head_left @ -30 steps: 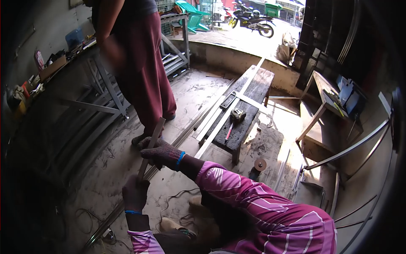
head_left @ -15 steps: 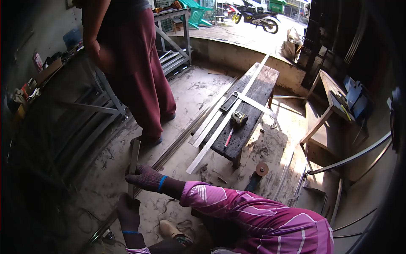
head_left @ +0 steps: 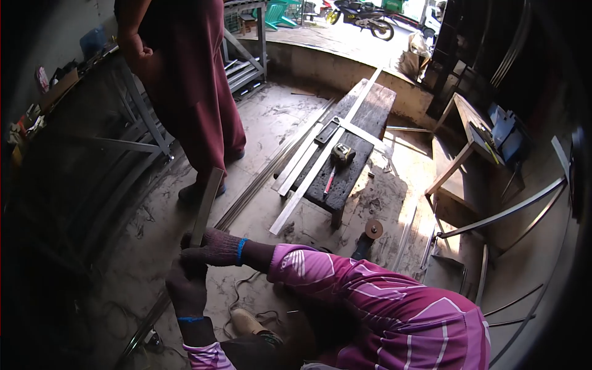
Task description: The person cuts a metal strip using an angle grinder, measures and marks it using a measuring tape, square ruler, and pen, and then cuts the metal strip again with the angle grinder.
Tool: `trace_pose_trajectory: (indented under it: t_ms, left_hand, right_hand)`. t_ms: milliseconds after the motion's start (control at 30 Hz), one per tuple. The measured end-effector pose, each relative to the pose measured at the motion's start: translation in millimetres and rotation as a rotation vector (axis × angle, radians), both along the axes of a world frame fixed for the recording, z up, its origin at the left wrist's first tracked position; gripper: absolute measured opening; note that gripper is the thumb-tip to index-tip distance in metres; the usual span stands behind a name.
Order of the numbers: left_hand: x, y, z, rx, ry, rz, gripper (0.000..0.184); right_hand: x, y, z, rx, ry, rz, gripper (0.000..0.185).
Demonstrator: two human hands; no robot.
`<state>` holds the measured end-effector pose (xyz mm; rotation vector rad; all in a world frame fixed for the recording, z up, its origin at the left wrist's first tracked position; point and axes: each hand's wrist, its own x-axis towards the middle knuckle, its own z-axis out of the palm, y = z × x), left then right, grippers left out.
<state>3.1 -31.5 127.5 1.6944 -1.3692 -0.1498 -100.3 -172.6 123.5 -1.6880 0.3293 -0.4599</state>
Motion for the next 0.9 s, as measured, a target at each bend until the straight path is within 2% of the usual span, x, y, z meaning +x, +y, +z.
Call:
trace_pose_trajectory:
  t_ms: [67,133,167,233,300,367,400,600,667,700,767,900]
  left_hand:
    - [-5,-1,3,-0.078,0.052,-0.029,0.019]
    - [11,2,-17,0.021,0.111,0.002,0.019]
    - [15,4,-24,0.074,0.083,0.108,0.016]
    - [22,7,-33,0.097,0.133,0.131,0.016]
    - [19,5,-28,0.107,0.183,0.159,0.015]
    - [11,2,-23,0.042,0.076,0.09,0.018]
    - [7,0,-23,0.042,0.074,0.09,0.018]
    - [-2,-6,-11,0.074,0.059,0.108,0.021]
    - [0,-4,-8,0.13,0.114,0.083,0.024]
    - [1,-3,-8,0.126,0.114,0.088,0.024]
    - [6,0,-12,0.161,0.212,0.082,0.028]
    - [9,1,-18,0.115,0.118,0.106,0.029]
  right_hand:
    - [-8,-5,4,-0.038,0.029,0.04,0.043]
    - [-15,-15,15,-0.132,0.167,0.057,0.042]
    - [-13,-19,9,-0.099,0.039,-0.005,0.045]
    - [-14,-25,-2,-0.006,-0.143,-0.087,0.044]
    - [-16,-29,-5,0.047,-0.106,-0.04,0.045]
    - [-15,-29,-14,0.155,-0.059,0.035,0.046]
    - [-29,-20,14,0.205,0.11,0.052,0.044]
    - [-20,-15,11,0.35,-0.021,-0.017,0.034]
    - [-18,-18,11,0.398,-0.275,-0.19,0.032]
    - [-20,-22,16,0.42,-0.271,-0.288,0.026]
    - [-26,-35,16,0.463,-0.287,-0.374,0.028]
    - [-29,-53,9,0.502,-0.293,-0.511,0.034]
